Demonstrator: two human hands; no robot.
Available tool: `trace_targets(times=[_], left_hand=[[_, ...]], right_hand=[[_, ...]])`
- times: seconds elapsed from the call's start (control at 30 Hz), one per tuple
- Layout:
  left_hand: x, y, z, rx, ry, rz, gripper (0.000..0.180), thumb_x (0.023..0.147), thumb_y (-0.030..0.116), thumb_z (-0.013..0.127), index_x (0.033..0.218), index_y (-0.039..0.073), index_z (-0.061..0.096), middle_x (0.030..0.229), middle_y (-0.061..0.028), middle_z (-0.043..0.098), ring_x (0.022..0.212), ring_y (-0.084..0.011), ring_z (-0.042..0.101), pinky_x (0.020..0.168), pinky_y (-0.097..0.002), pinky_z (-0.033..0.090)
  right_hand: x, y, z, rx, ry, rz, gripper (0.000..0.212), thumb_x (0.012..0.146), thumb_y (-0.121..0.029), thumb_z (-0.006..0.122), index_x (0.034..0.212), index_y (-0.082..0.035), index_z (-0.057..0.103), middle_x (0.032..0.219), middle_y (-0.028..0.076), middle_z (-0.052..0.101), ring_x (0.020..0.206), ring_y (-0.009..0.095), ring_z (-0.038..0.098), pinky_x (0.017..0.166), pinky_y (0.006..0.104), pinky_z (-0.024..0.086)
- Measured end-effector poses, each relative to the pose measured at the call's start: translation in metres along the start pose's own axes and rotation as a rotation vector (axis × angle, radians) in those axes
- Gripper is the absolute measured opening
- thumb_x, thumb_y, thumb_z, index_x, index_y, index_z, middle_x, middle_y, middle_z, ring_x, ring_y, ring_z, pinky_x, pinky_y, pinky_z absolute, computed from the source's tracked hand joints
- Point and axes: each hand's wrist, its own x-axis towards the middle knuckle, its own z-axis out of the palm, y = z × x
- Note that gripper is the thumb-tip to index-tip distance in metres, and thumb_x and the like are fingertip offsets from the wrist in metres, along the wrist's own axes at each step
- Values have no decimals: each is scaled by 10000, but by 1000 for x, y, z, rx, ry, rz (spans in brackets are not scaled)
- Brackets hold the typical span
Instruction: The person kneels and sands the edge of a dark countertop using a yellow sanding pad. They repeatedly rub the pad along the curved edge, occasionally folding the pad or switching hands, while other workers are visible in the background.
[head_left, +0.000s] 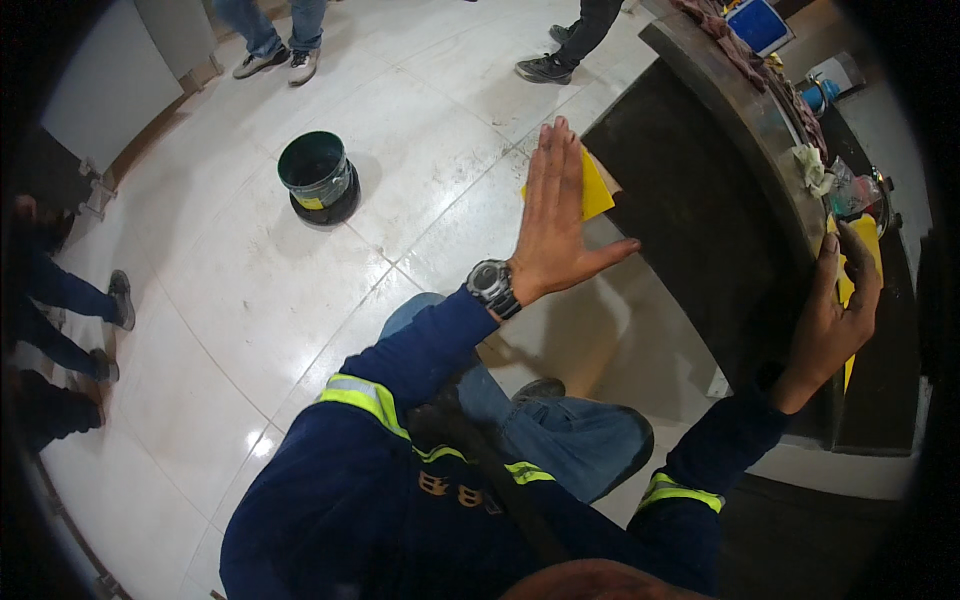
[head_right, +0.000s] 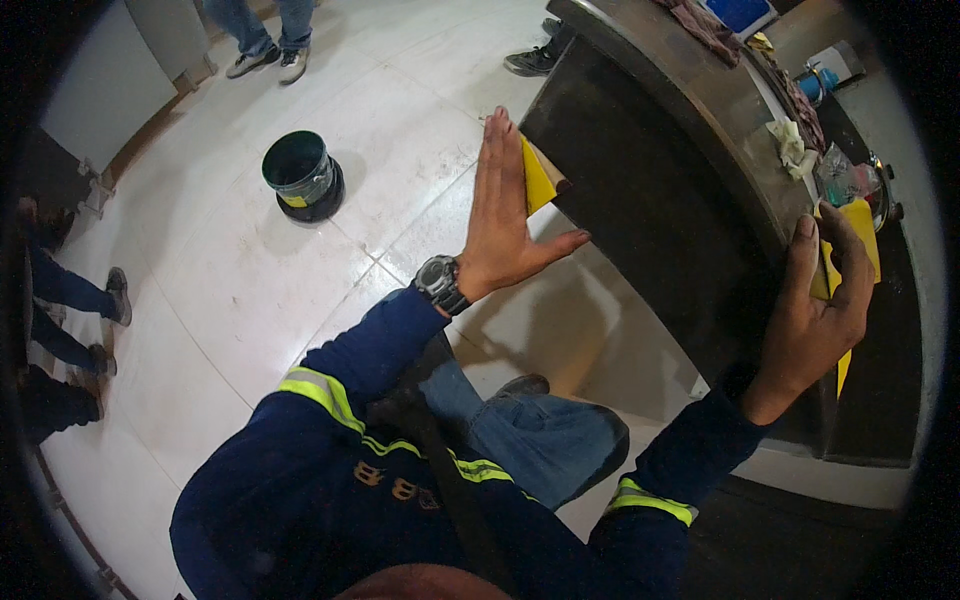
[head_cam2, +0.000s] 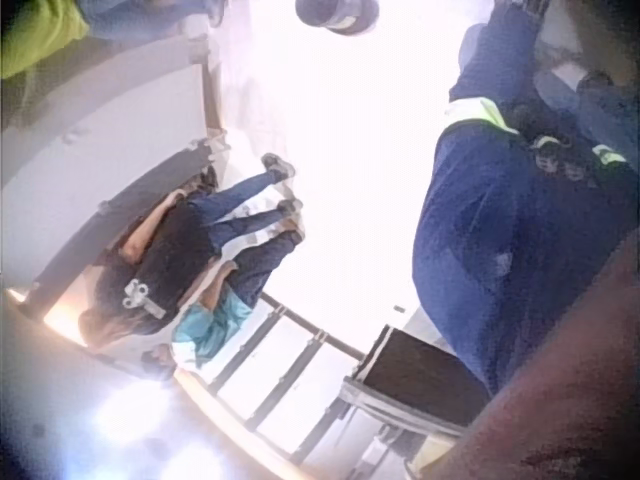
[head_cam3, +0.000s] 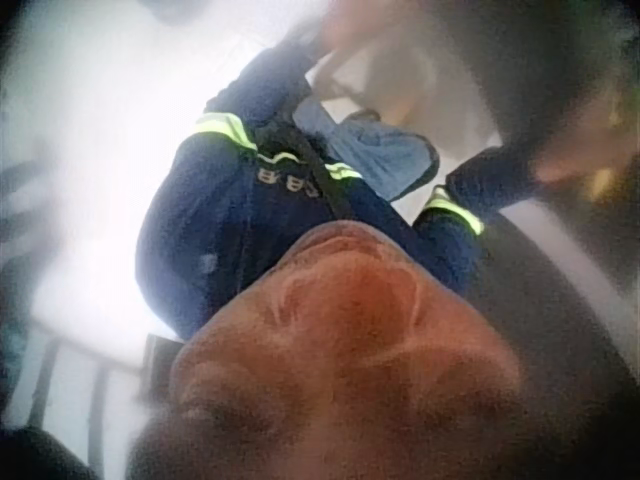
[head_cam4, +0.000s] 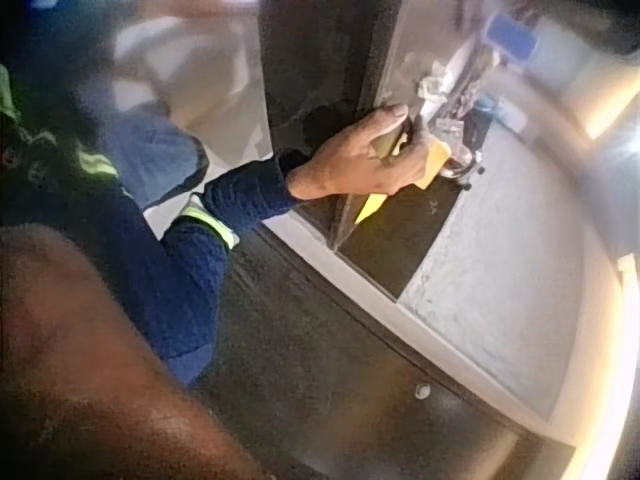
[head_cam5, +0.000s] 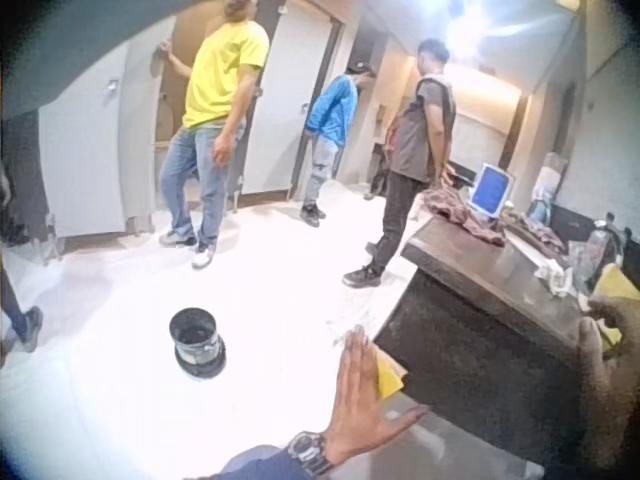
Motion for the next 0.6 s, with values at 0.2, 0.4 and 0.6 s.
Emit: trace_targets(times=[0.2,0.4,0.6], left_hand=[[45,2,16,19,83,112,1285,769,666,772,1640,49,56,1684,-282,94,1552,-486,122,1253,-588,140],[-6,-11,7,36,21,47,1251,800,597,791,1634,26,54,1680,-296,74,1559,-473,110,1254,-581,140],[1,-16,17,-12,67,31,1212,818,537,789,1629,9,59,1685,-291,43,1564,-464,94,1255,-581,137]], right_hand=[[-1,1,2,-4,11,24,255,987,-239,704,1175,-73,750,1195,121,733,1156,236,681,1053,382,490],[-2,3,1,-3,3,-17,268,1000,-266,692,1178,-74,750,1204,111,733,1151,236,685,1038,376,499],[-4,5,2,3,-6,37,287,996,-287,701,1183,-74,746,1205,117,731,1159,230,682,1048,374,495]])
